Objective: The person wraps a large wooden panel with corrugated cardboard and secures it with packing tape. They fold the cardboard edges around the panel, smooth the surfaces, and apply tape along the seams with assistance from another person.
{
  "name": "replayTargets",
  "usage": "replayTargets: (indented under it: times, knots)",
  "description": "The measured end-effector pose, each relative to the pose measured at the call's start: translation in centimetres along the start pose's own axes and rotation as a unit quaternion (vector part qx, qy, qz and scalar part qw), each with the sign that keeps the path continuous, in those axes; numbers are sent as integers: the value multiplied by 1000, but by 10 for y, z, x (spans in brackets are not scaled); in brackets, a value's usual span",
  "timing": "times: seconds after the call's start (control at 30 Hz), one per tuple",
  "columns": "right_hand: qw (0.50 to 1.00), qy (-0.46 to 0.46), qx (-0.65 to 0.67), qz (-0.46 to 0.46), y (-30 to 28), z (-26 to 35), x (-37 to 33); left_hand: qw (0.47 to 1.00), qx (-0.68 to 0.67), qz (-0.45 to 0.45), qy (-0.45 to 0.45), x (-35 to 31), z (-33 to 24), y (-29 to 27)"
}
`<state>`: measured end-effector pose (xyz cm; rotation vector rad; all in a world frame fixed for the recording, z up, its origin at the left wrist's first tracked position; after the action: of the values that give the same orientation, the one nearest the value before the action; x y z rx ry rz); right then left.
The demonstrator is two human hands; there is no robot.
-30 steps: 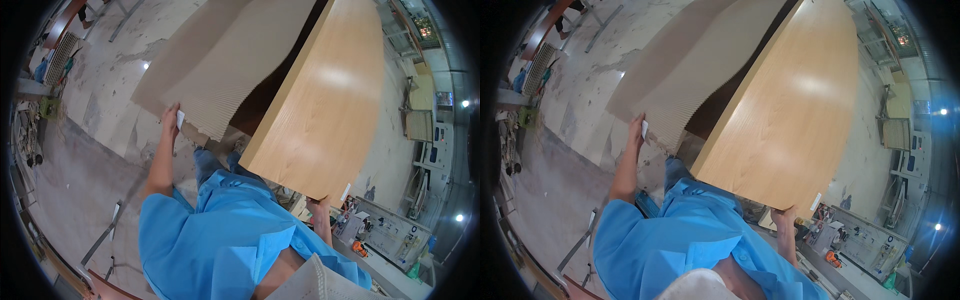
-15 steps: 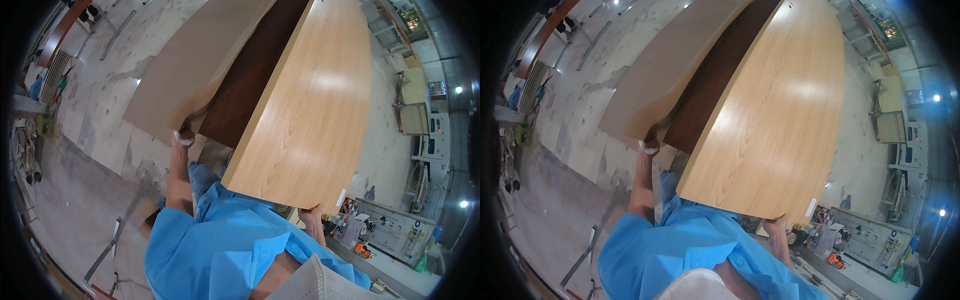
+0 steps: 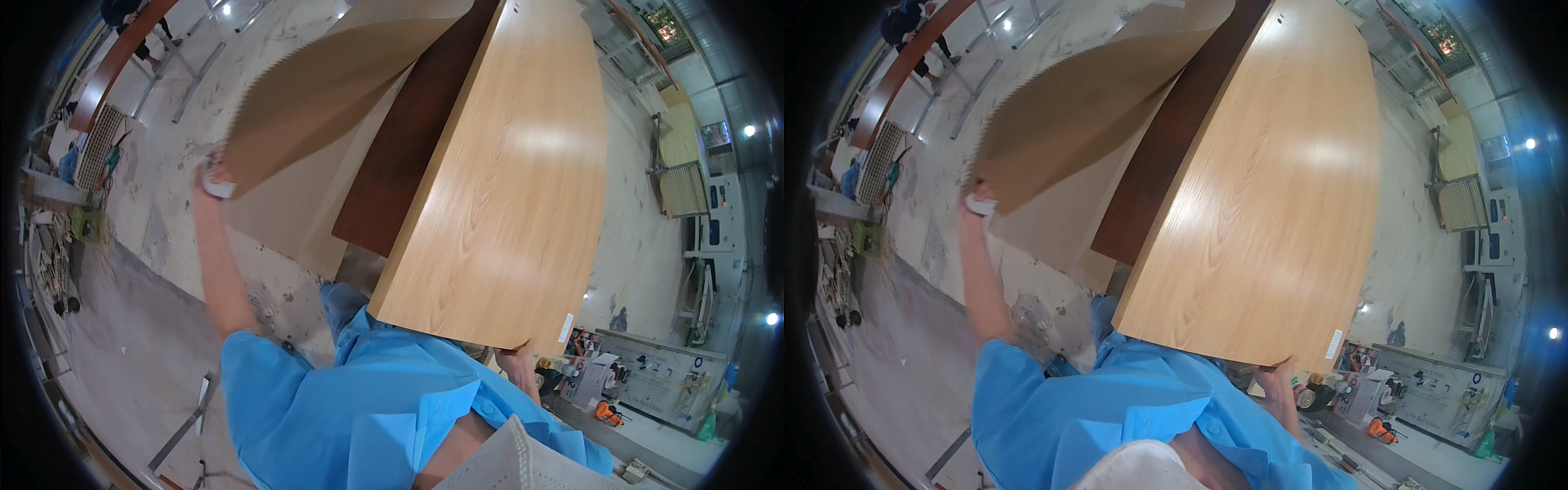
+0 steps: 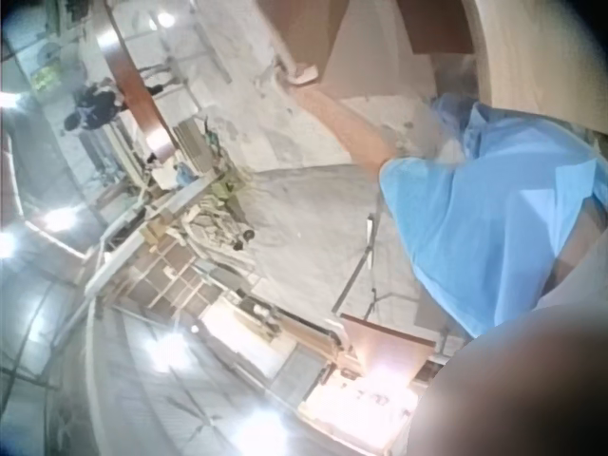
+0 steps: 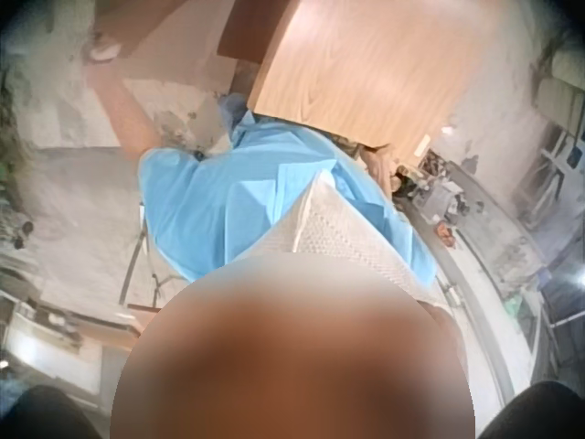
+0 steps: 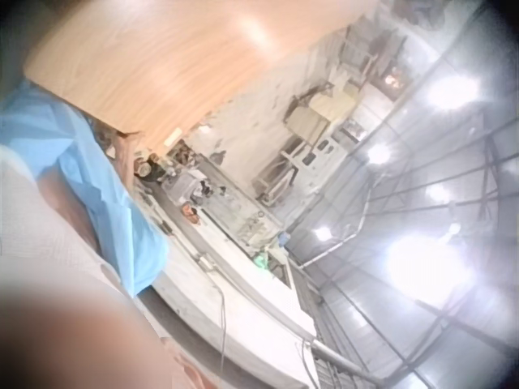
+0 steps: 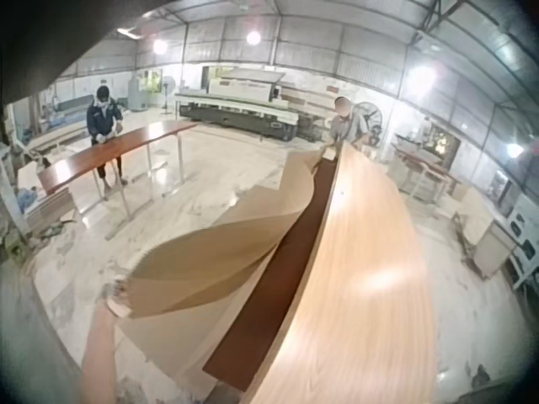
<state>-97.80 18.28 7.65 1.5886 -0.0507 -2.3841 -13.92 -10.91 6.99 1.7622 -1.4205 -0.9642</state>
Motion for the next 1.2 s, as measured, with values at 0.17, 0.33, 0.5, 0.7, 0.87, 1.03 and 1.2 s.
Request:
replayTargets:
  times: [0.17,0.33,0.5,0.7,0.87,1.03,1.2]
  knots:
    - [1000,14,-10,7,-6,2,6,958,100,266,-32,-13,-127,77]
    - [1000,13,-11,20,-5,3,10,658,692,-41,293,-90,-192,121]
    - [1000,14,3,17,-7,5,8,723,611,-263,184,-105,-195,113]
    - [998,28,-25,46,-2,8,1,784,520,-338,28,-78,-204,62]
    - [1000,19,3,17,-4,7,2,778,560,-275,76,-81,-201,48]
    - [1000,13,22,4,-2,0,4,720,619,-314,13,-115,-143,18]
    - [1000,4,13,22,6,-6,2,817,503,-267,91,-142,-31,18]
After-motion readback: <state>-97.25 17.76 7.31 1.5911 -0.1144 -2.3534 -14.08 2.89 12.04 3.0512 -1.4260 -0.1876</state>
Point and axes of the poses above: each hand's wrist, its own x-axis towards the middle knuckle, its own y-axis out of the palm, z = x × y, the point moved 10 cm from there along x, towards the middle knuckle, and after that the axes turned 13 degrees about x, right-handed, at the moved point
